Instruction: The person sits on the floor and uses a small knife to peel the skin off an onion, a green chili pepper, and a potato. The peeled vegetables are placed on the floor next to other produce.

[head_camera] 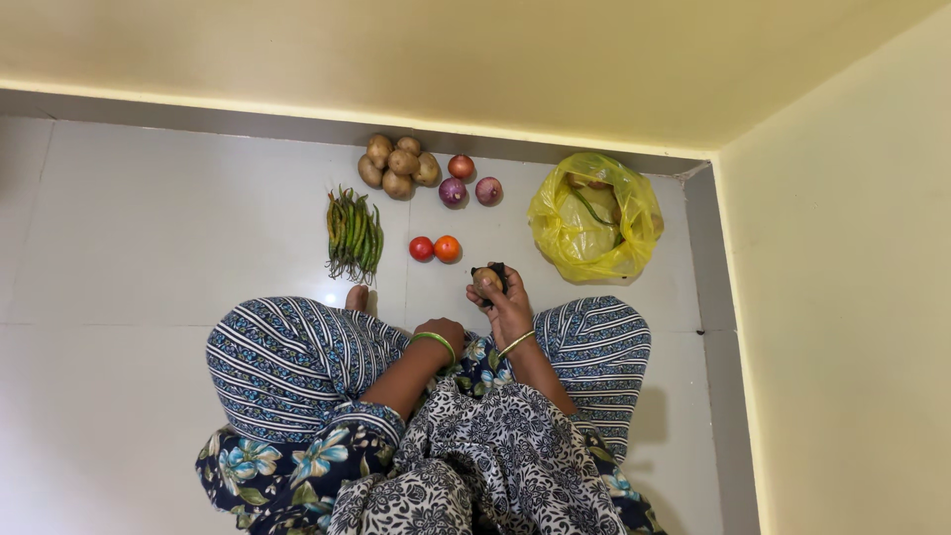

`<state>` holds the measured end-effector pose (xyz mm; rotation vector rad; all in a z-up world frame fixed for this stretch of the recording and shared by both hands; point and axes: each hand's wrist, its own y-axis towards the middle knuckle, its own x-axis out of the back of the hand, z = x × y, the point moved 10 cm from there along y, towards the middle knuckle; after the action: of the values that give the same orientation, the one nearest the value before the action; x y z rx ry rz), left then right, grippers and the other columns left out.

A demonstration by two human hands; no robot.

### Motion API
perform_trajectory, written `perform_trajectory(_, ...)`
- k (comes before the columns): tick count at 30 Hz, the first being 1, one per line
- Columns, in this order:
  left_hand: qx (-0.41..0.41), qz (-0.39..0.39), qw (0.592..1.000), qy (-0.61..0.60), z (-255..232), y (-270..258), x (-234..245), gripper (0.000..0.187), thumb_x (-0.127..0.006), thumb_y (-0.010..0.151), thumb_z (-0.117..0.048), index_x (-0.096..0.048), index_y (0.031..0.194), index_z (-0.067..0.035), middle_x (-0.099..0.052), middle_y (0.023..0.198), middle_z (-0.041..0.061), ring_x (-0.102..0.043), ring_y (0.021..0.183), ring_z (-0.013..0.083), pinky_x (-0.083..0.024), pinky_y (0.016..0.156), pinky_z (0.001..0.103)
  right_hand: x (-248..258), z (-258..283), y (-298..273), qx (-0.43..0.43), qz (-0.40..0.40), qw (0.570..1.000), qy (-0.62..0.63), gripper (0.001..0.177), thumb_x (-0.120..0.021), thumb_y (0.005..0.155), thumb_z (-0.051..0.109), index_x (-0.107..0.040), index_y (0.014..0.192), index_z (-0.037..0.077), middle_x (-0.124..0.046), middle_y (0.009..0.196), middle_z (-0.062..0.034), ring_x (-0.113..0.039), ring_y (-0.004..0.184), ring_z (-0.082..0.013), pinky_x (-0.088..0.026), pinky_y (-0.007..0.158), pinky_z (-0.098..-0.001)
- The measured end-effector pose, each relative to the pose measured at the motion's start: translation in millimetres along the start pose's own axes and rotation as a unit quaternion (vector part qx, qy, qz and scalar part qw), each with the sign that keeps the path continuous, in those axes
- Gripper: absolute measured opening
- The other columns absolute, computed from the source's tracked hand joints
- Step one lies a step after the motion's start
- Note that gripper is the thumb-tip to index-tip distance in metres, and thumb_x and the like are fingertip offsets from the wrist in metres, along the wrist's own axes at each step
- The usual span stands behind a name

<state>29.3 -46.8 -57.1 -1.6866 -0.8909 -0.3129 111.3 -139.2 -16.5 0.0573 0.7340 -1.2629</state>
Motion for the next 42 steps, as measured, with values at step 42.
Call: perform_trajectory(42, -0.159, -0.323, 0.866, -0.346, -10.2, -38.5, 119.8, 0.062, -0.091, 0.067, -0.014, -0.062, 0.120, -0.005, -0.069, 0.110, 0.016, -0.074, 0.091, 0.0312, -0.061, 0.077, 0.039, -9.4, 22.7, 6.4, 0.138, -0.012, 0.968, -0.208, 0.020, -0.057, 0.102, 0.001, -0.071, 0.115, -0.002, -0.071, 0.130, -0.0145, -0.067, 0.120, -0.0193, -0.052, 0.104, -0.0285)
